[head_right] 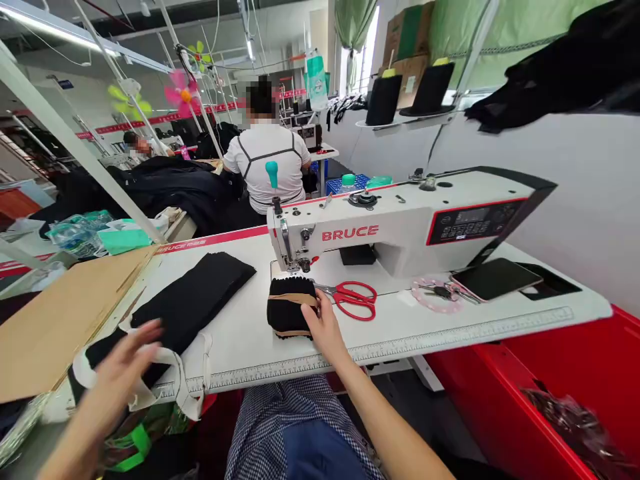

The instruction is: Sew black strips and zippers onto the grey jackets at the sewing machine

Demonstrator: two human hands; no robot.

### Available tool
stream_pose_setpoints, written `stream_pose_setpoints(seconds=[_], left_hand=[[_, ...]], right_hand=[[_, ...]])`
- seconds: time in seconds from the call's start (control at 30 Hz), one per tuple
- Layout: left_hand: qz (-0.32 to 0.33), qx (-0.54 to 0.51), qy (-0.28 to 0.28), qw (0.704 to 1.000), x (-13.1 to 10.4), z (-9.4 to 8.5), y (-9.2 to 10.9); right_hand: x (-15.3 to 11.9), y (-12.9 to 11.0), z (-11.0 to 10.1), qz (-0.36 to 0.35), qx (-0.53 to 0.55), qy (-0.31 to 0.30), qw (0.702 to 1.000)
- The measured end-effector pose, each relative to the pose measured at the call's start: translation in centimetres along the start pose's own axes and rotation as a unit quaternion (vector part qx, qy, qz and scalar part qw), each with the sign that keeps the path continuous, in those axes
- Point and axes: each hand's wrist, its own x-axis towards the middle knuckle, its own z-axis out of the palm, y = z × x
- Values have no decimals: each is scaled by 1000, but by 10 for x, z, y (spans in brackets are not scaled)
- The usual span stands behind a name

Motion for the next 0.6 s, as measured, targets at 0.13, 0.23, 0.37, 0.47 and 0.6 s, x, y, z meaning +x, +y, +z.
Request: stream_pose_setpoints(seconds=[0.13,0.23,0.37,0.47,0.6], left_hand=[[25,-184,-215,959,14,91,74],[85,-292,-227,925,16,139,107],[128,-391,-204,889,-1,137,109],[90,-373,-194,903,-25,106,95],[-34,-299,-122,946,-59,58,68]], right_hand=[[0,1,6,4,-20,-12,1000],[-11,2,0,-37,-69,-34,996],[-32,-13,-2,-168,-117,-61,977],[-49,-41,12,-331,-178,-85,923],[-74,-84,51,-494,-186,-157,835]])
